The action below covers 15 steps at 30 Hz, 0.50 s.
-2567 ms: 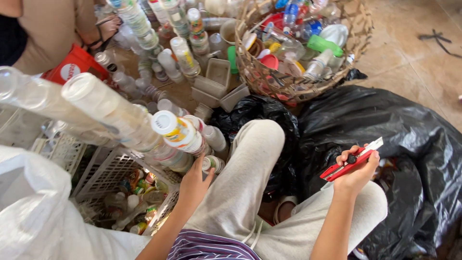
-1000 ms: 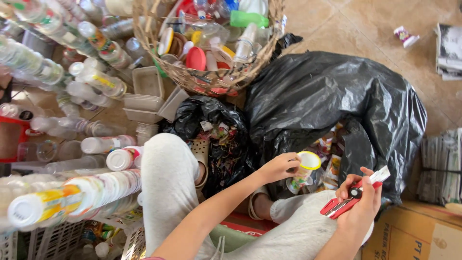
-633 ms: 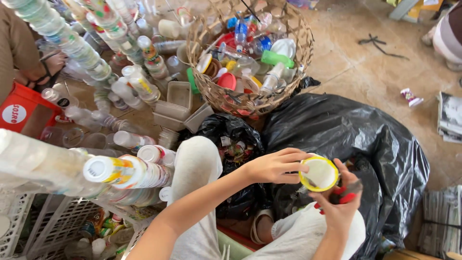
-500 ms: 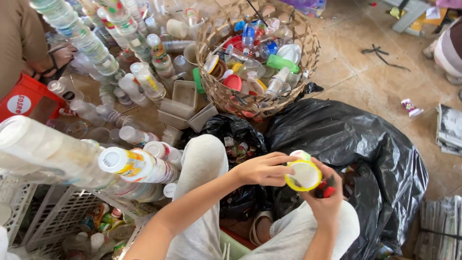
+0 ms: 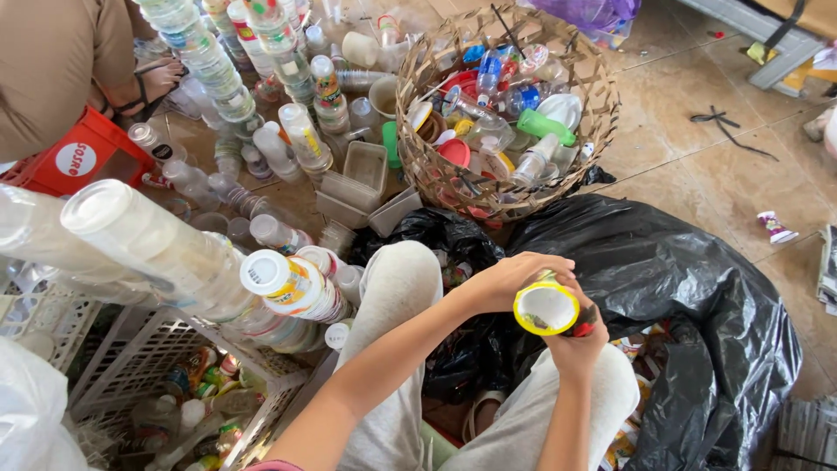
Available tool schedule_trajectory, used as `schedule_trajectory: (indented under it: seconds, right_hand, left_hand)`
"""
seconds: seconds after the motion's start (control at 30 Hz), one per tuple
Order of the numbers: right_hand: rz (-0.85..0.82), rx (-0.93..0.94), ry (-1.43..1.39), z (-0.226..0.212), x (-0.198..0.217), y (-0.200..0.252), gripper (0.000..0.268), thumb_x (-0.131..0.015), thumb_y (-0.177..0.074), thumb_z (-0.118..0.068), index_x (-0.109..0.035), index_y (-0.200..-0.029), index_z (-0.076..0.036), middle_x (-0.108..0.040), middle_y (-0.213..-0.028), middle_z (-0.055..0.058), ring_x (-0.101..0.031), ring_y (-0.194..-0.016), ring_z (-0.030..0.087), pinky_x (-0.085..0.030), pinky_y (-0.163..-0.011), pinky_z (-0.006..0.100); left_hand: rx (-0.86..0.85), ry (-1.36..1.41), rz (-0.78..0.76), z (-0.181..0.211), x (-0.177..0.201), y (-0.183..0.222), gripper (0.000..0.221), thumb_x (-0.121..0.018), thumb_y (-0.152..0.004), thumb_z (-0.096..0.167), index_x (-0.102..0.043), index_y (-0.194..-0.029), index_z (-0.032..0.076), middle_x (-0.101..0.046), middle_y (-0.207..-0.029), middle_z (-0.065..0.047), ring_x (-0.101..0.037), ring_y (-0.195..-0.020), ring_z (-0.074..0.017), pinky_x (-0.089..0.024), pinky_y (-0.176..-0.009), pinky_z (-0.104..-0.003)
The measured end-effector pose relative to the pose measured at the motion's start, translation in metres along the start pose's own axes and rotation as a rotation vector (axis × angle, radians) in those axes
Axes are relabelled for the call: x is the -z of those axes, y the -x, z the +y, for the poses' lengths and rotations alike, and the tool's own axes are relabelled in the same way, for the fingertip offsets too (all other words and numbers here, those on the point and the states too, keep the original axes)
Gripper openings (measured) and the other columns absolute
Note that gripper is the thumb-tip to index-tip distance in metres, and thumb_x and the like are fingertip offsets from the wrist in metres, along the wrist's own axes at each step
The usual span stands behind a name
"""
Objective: The person sits on the floor surrounded by plastic waste and uses a red utility knife to cut the labels off small plastic containers. They pick up each container, slice around the label, and place the container down.
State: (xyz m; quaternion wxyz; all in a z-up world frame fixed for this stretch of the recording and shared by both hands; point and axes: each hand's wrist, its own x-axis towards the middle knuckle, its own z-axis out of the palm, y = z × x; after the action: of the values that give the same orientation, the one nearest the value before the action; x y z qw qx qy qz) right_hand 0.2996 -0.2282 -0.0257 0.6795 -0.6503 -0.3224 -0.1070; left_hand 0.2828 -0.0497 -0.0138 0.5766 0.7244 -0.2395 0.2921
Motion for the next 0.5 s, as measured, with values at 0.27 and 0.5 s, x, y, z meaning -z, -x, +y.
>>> schedule_trajectory:
  seconds: [0.27,0.5]
  right_hand:
    - [0.001,-0.003,-0.010,-0.007,-0.010,0.001,0.063,-0.092,-0.062,0.007,-0.063,-0.119,0.011,-0.068,-0.119,0.030,-0.064,-0.121,0.043,-0.046,-0.108,0.053]
    - [-0.008,-0.030,0.022,0.007,0.003,0.007,0.066,-0.095,-0.057,0.006,-0.065,-0.116,0.011,-0.069,-0.115,0.030,-0.067,-0.117,0.043,-0.047,-0.107,0.053]
  left_hand:
    - [-0.032,-0.031,-0.014,-0.014,0.005,0.009,0.049,-0.081,-0.090,0.019,-0.064,-0.135,0.011,-0.070,-0.129,-0.002,-0.069,-0.119,-0.0235,-0.051,-0.108,-0.035]
    - [0.110,-0.060,-0.086,-0.017,0.003,0.012,0.051,-0.083,-0.086,0.012,-0.065,-0.133,0.017,-0.073,-0.121,-0.003,-0.070,-0.113,-0.0270,-0.053,-0.105,-0.038]
